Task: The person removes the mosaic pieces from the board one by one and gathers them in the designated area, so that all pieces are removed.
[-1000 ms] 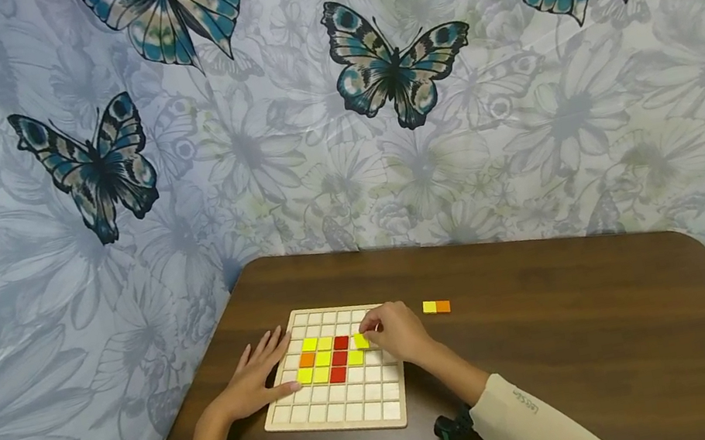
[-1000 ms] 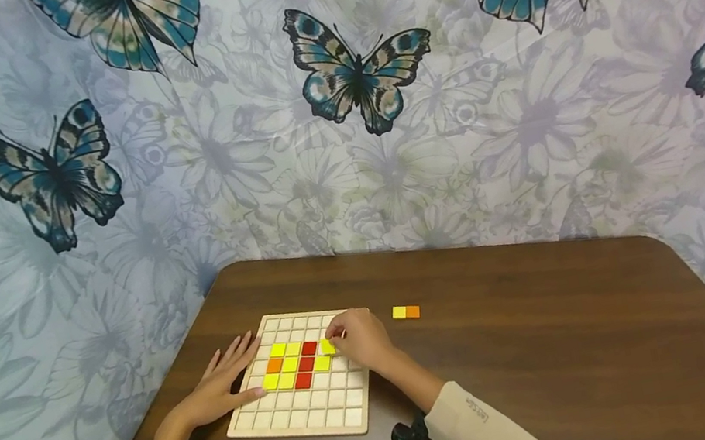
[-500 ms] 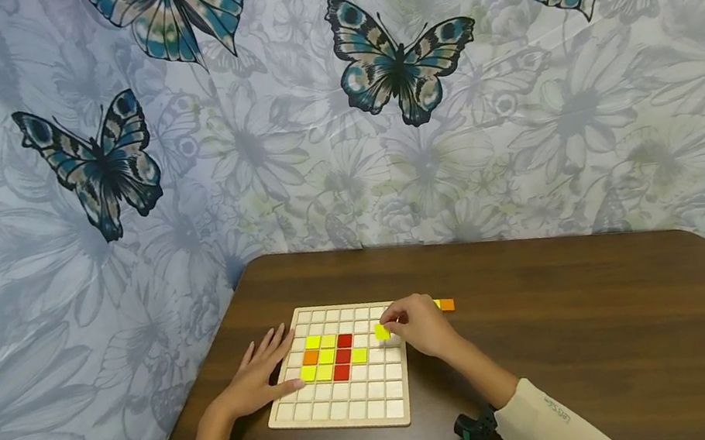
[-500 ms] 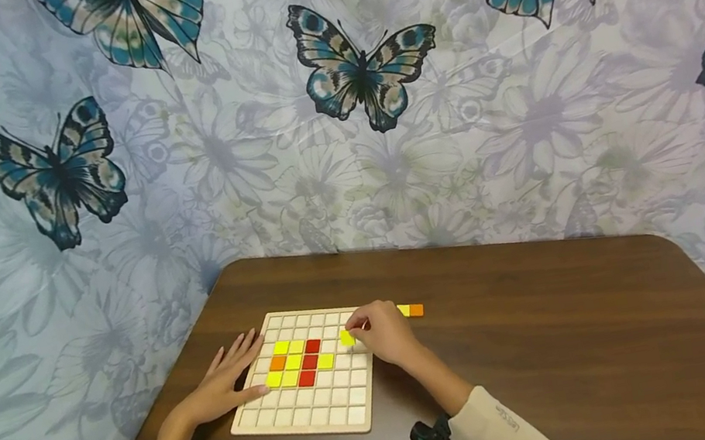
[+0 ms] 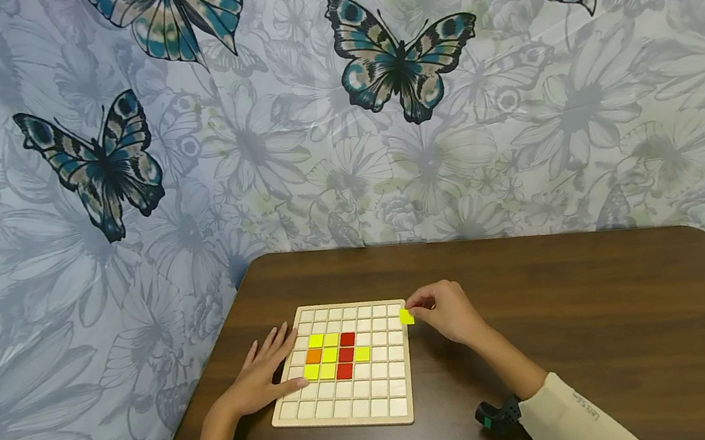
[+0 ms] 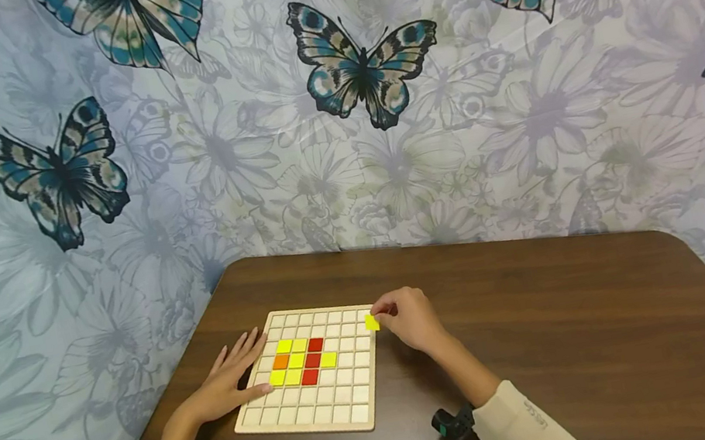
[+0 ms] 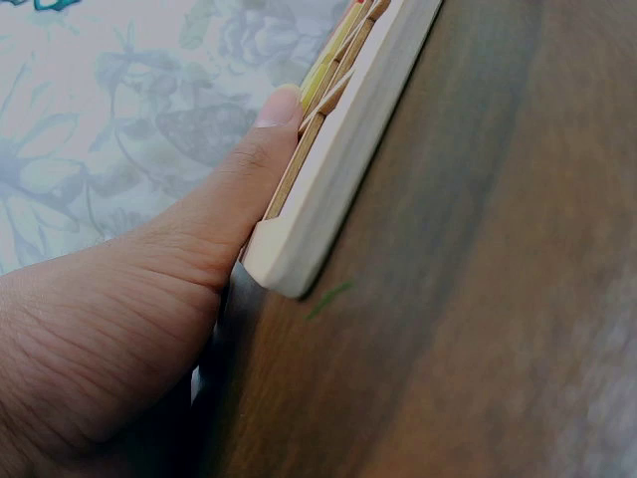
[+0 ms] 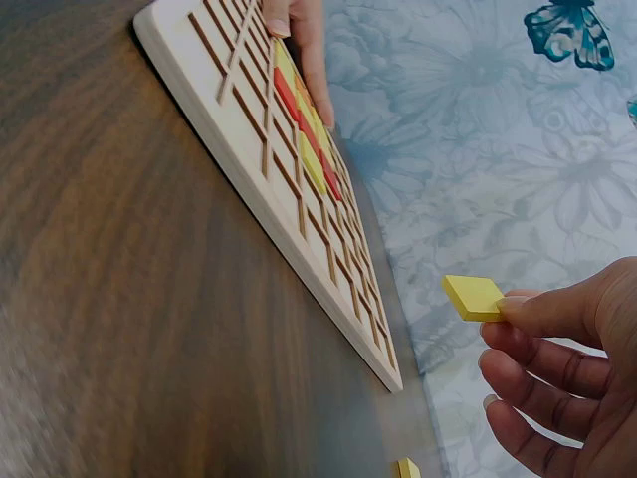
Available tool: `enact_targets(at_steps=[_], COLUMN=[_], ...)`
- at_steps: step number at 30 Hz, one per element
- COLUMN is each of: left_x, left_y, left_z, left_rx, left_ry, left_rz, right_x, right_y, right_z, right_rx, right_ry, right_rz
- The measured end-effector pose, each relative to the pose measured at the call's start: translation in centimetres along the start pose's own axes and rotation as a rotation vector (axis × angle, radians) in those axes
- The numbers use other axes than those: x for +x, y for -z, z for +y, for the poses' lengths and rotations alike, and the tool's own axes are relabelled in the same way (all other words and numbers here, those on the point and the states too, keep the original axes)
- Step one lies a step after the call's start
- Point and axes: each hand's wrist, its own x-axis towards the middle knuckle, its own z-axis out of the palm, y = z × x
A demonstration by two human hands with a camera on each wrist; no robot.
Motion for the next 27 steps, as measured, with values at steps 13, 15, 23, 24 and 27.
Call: enact_targets(at_steps=[13,15,23,24,27], left_x=[-0.2,-0.1,0.0,0.0,0.0], left_y=[0.3,0.3,0.2,0.1,0.1], left_z=[0.2,0.1,0.2,0.2,0.3], left_rx=[-0.011,-0.01,-0.008,-0.012,-0.013], left_ry=[0.01,0.011,0.002,0.001,0.007], left_rz=[0.004,0.008,0.004,0.005,0.003], right_x=[0.3,0.4,0.3,0.3,0.3], right_y=[2.2,2.6,3.9,4.1,4.6], right_z=[1.2,1.3,2.3,2.4,2.8], right_rx=[-0.003,-0.003,-0.018,-0.023,-0.036], right_ry=[-0.007,-0.009,-0.075,-0.082,-0.101], right_rz=[0.03,0.035,0.033,0.035,0.044])
